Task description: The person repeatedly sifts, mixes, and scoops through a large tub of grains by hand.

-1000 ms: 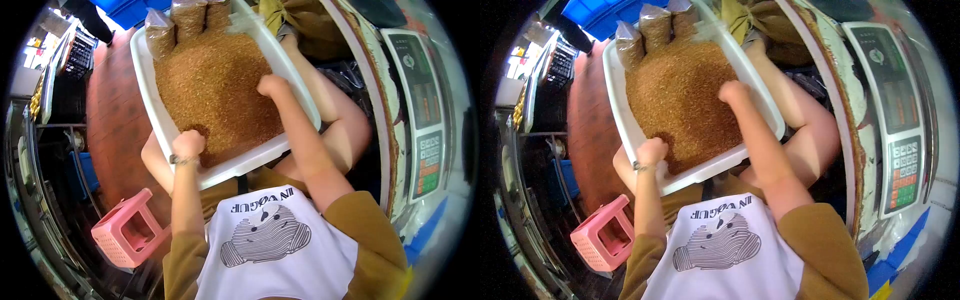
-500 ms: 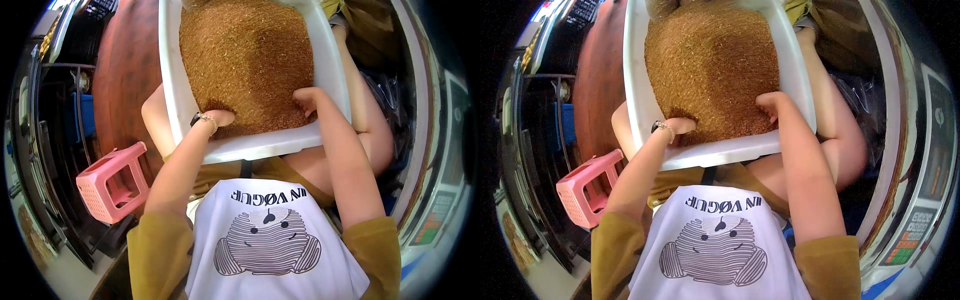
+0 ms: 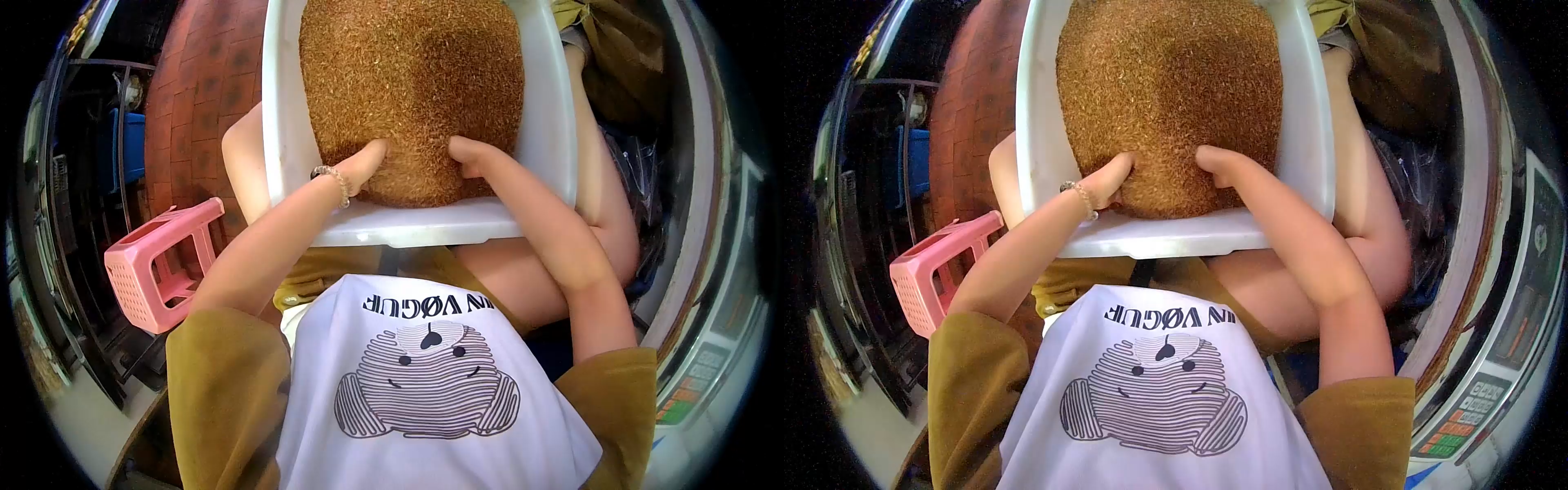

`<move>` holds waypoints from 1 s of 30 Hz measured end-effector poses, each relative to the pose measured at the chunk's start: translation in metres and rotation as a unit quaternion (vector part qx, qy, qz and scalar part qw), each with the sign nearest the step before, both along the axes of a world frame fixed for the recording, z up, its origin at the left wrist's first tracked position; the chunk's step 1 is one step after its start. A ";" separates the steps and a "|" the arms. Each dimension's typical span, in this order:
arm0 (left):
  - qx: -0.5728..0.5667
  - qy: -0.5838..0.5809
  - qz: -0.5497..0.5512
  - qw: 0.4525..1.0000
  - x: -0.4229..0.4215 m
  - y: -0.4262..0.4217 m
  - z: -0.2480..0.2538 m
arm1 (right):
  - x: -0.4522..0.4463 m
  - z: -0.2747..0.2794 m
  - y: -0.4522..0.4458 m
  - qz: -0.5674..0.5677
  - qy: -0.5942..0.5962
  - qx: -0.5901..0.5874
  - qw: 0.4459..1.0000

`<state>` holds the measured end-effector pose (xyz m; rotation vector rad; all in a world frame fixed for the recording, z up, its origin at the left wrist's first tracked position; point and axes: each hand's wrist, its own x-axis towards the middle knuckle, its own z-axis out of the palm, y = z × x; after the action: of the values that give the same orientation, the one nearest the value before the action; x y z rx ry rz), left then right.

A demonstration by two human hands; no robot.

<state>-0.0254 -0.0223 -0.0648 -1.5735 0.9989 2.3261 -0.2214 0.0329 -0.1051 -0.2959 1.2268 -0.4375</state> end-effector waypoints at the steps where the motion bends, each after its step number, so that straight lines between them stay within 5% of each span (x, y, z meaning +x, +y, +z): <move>1: 0.026 0.013 0.065 0.997 -0.004 0.002 0.009 | 0.008 -0.008 -0.007 0.001 -0.040 0.016 0.999; 4: 0.097 0.091 0.232 0.964 -0.012 -0.007 0.012 | 0.019 0.058 -0.021 -0.005 -0.016 -0.063 0.998; 9: 0.058 0.172 0.287 0.940 -0.010 -0.028 0.034 | 0.005 0.108 -0.031 -0.091 0.143 -0.111 0.979; 12: 0.055 0.141 0.315 0.937 -0.009 -0.034 0.044 | -0.002 0.115 -0.029 -0.250 0.189 -0.123 0.942; 15: 0.039 0.149 0.320 0.935 -0.003 -0.037 0.017 | -0.023 0.081 -0.038 -0.389 -0.096 -0.164 0.902; 19: 0.038 0.124 0.298 0.946 -0.001 -0.040 -0.009 | -0.016 0.098 -0.066 -0.506 -0.103 -0.224 0.827; 24: -0.011 0.096 0.270 0.958 0.001 -0.041 -0.006 | 0.001 0.148 -0.075 -0.453 -0.104 -0.273 0.842; 27: -0.009 0.073 0.235 0.969 0.000 -0.041 -0.007 | -0.012 0.108 -0.068 -0.460 -0.009 -0.227 0.858; 30: 0.055 0.104 0.245 0.962 -0.011 -0.027 0.055 | -0.036 0.069 -0.048 -0.518 0.017 -0.127 0.846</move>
<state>-0.0365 -0.0493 -0.0095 -1.7101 0.5390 2.8647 -0.2574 -0.0152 -0.0366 0.1797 1.2869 -1.5467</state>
